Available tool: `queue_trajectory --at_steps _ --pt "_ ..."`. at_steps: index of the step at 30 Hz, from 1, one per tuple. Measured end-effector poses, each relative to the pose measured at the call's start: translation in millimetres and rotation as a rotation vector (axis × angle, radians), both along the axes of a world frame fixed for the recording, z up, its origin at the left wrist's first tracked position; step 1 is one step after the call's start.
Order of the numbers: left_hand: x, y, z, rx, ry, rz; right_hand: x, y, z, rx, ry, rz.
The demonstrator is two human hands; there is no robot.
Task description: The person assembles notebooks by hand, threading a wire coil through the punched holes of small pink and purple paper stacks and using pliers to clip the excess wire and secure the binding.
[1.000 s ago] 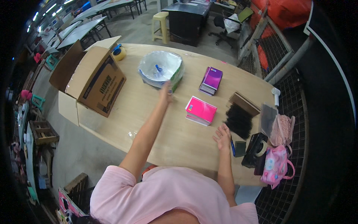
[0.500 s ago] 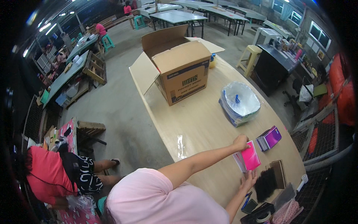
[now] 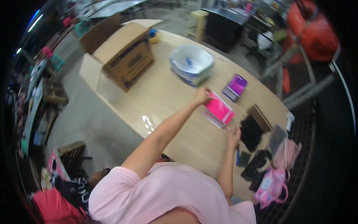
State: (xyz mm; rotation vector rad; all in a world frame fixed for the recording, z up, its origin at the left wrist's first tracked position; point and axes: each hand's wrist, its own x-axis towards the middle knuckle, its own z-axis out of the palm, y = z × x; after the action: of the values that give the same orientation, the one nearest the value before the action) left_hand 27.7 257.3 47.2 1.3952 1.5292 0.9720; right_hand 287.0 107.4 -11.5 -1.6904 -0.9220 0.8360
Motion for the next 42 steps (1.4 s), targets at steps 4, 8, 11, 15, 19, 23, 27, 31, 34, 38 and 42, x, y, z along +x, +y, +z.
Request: queue_trajectory --at_steps 4,8,11,15,19,23,27,31,34,38,42 --pt "-3 2 3 0.017 0.1 -0.016 -6 -6 22 0.087 -0.064 0.016" --pt "9 -12 29 0.071 0.073 -0.022 14 -21 21 0.126 -0.162 -0.01" --pt "-2 -43 37 0.213 -0.023 -0.026 -10 -39 69 0.182 -0.311 0.007" --pt "-1 -124 22 0.28 -0.102 -0.176 -36 -57 85 0.276 0.171 0.164" --pt "1 -175 -7 0.164 -0.29 -0.168 -34 -53 -1 0.222 0.363 0.38" --pt "-1 -193 -42 0.289 -0.113 -0.169 -69 -63 -19 0.342 0.279 0.364" --pt "14 -196 -32 0.33 -0.141 -0.129 -81 -71 -24 0.337 0.261 0.24" --pt "17 -191 -39 0.275 -0.064 -0.186 -85 -66 -35 0.369 0.087 0.21" --pt "23 -188 -38 0.448 -0.029 -0.157 -92 -63 -32 0.382 0.102 0.17" --pt "16 -185 -56 0.386 0.008 -0.173 -92 -61 -33 0.296 -0.002 0.194" --pt "24 -191 -43 0.28 -0.083 -0.148 -91 -65 -41 0.29 0.024 0.171"
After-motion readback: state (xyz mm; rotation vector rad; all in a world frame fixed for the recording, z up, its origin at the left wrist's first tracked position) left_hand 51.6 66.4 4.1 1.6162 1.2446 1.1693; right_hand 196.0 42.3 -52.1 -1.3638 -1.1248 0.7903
